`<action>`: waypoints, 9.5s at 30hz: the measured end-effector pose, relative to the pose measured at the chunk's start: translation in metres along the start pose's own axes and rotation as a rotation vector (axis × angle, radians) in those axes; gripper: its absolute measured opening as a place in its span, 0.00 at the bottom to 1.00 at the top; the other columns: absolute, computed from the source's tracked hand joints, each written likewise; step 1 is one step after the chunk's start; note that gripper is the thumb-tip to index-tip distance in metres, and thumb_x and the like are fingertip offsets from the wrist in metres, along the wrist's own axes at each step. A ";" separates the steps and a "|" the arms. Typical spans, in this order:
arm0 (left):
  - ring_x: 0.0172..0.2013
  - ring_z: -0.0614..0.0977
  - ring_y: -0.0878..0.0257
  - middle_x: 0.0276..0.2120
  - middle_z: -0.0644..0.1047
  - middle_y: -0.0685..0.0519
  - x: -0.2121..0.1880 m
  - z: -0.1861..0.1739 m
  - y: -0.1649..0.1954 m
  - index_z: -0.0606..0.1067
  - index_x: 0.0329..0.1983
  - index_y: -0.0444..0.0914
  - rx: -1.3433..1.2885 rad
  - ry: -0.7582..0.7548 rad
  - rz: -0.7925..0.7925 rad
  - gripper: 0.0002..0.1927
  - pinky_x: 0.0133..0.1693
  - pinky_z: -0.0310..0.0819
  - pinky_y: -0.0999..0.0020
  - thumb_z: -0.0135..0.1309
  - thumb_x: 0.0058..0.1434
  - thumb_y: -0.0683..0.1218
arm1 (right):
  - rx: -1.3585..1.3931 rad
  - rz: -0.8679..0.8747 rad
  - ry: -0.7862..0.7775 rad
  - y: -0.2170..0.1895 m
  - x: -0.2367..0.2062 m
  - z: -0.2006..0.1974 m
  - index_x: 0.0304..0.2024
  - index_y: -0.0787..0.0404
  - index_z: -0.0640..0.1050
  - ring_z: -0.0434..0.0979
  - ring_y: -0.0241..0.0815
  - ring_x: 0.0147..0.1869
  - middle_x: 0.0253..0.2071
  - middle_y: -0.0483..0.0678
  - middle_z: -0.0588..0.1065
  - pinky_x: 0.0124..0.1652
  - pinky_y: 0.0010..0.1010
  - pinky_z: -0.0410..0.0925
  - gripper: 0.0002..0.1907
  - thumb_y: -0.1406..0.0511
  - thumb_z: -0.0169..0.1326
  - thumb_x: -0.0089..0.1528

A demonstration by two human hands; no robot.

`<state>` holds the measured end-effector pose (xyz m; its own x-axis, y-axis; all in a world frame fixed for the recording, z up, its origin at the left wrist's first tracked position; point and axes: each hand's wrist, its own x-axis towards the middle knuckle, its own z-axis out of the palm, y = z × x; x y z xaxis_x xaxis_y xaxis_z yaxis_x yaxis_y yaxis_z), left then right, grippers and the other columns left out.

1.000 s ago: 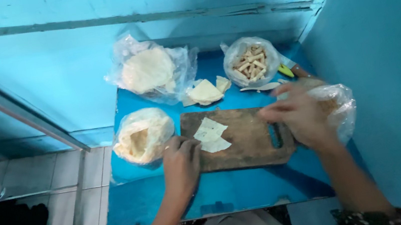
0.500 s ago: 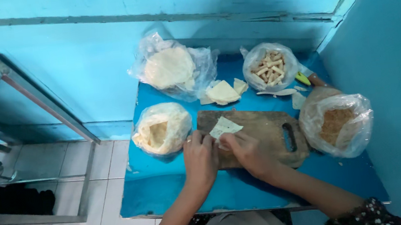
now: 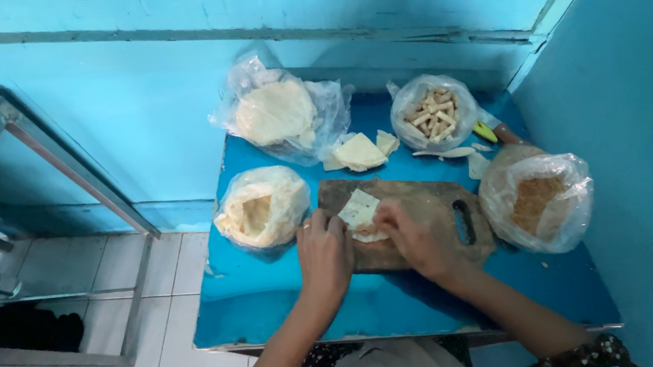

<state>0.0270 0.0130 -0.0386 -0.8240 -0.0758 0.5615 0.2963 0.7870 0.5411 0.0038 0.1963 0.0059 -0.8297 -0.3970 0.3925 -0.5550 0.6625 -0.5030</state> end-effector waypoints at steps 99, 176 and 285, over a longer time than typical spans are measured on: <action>0.58 0.68 0.45 0.54 0.71 0.42 0.025 -0.097 0.099 0.77 0.33 0.35 0.013 -0.198 0.338 0.07 0.60 0.57 0.40 0.58 0.52 0.41 | -0.091 -0.319 -0.107 -0.071 0.004 -0.128 0.45 0.49 0.78 0.80 0.47 0.37 0.34 0.44 0.77 0.35 0.40 0.70 0.15 0.62 0.66 0.56; 0.59 0.69 0.37 0.65 0.66 0.36 0.048 -0.056 0.027 0.79 0.45 0.37 0.013 -0.011 0.234 0.15 0.60 0.65 0.48 0.57 0.53 0.39 | -0.342 -0.429 0.160 -0.037 -0.001 -0.039 0.46 0.57 0.81 0.78 0.38 0.43 0.36 0.42 0.79 0.47 0.42 0.62 0.13 0.64 0.61 0.58; 0.38 0.78 0.41 0.33 0.76 0.41 -0.003 -0.070 0.054 0.71 0.37 0.35 -0.063 -0.083 -0.050 0.06 0.37 0.72 0.47 0.55 0.60 0.39 | 0.197 0.523 0.347 0.080 -0.040 -0.194 0.61 0.59 0.65 0.80 0.42 0.41 0.40 0.53 0.80 0.40 0.31 0.74 0.34 0.67 0.66 0.56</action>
<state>0.0794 0.0133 0.0323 -0.8750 -0.0605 0.4804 0.2815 0.7436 0.6065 0.0041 0.3880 0.0995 -0.9437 0.1956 0.2670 -0.1119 0.5705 -0.8136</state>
